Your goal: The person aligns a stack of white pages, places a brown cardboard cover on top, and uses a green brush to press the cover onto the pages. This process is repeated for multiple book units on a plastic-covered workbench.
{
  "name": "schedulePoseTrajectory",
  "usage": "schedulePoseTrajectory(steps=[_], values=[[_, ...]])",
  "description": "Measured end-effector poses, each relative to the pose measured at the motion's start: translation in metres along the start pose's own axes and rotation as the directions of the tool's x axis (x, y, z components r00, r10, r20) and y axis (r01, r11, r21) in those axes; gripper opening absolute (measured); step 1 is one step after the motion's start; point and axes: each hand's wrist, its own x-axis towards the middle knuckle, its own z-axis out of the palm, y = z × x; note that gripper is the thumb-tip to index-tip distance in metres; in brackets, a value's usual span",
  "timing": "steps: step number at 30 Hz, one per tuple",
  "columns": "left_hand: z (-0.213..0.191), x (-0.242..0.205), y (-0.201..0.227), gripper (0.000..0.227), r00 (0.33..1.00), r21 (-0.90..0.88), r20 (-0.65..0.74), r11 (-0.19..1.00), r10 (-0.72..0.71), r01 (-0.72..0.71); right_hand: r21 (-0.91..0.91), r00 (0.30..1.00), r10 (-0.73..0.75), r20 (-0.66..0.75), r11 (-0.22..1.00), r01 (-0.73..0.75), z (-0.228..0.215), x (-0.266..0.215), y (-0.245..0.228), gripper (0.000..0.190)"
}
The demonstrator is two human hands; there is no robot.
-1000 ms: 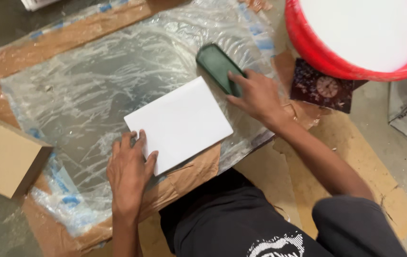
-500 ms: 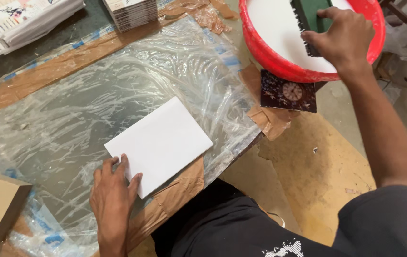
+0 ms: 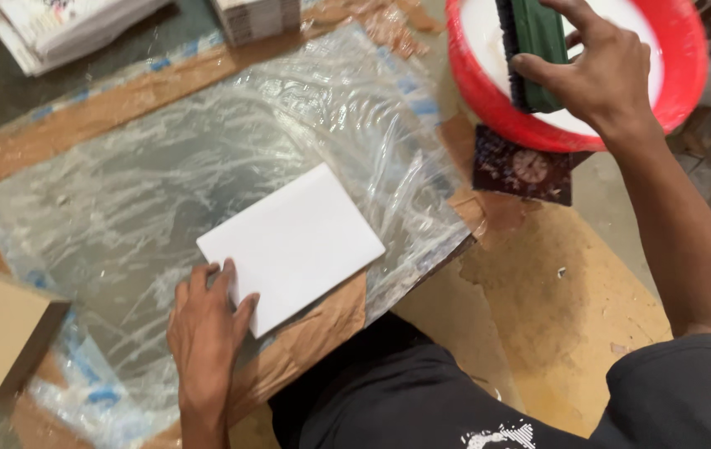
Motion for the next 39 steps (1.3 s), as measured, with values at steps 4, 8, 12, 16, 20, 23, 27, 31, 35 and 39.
schedulePoseTrajectory(steps=[4, 8, 12, 16, 20, 23, 27, 31, 35, 39], values=[[-0.003, 0.001, 0.0, 0.063, 1.0, -0.035, -0.023, 0.999, 0.004, -0.004, -0.082, 0.979, -0.1, 0.177, 0.99, 0.116, 0.021, -0.034, -0.093, 0.068], [-0.004, 0.001, 0.004, 0.064, 0.999, -0.047, 0.026, 0.998, -0.045, 0.046, -0.049, 0.921, -0.214, 0.326, 0.969, 0.243, 0.069, -0.065, -0.159, 0.066], [-0.002, 0.002, 0.0, 0.063, 0.999, -0.046, 0.006, 0.998, -0.032, 0.033, 0.06, 0.946, -0.261, 0.193, 0.965, 0.254, 0.092, -0.083, -0.175, 0.064], [0.001, 0.0, -0.003, 0.063, 1.0, -0.051, -0.024, 0.999, -0.006, 0.005, 0.019, 0.924, -0.304, 0.232, 0.951, 0.308, 0.1, -0.081, -0.154, 0.068], [-0.001, 0.001, -0.001, 0.062, 0.999, -0.042, -0.041, 0.999, -0.002, 0.0, 0.118, 0.952, -0.302, -0.055, 0.944, 0.307, 0.092, -0.118, -0.083, 0.058], [0.002, 0.001, 0.0, 0.064, 1.0, -0.064, -0.026, 0.998, -0.016, 0.015, 0.412, 0.827, 0.515, -0.224, 0.819, -0.398, 0.088, -0.167, -0.015, 0.035], [0.003, 0.0, 0.0, 0.064, 1.0, 0.024, -0.002, 0.999, -0.021, 0.021, 0.783, 0.601, 0.771, 0.21, 0.236, -0.575, 0.108, -0.195, 0.084, 0.034], [0.002, 0.005, 0.005, 0.065, 1.0, 0.057, 0.021, 0.998, -0.023, 0.022, 0.858, 0.629, 0.62, 0.469, -0.151, -0.491, 0.137, -0.198, 0.158, 0.016], [-0.001, 0.002, 0.005, 0.064, 0.998, 0.043, 0.033, 0.998, -0.051, 0.049, 0.881, 0.573, 0.697, 0.432, -0.19, -0.433, 0.142, -0.198, 0.213, 0.008], [0.0, 0.002, 0.007, 0.065, 1.0, 0.018, 0.01, 1.0, -0.021, 0.021, 0.856, 0.611, 0.65, 0.452, -0.125, -0.501, 0.129, -0.189, 0.23, 0.013]])
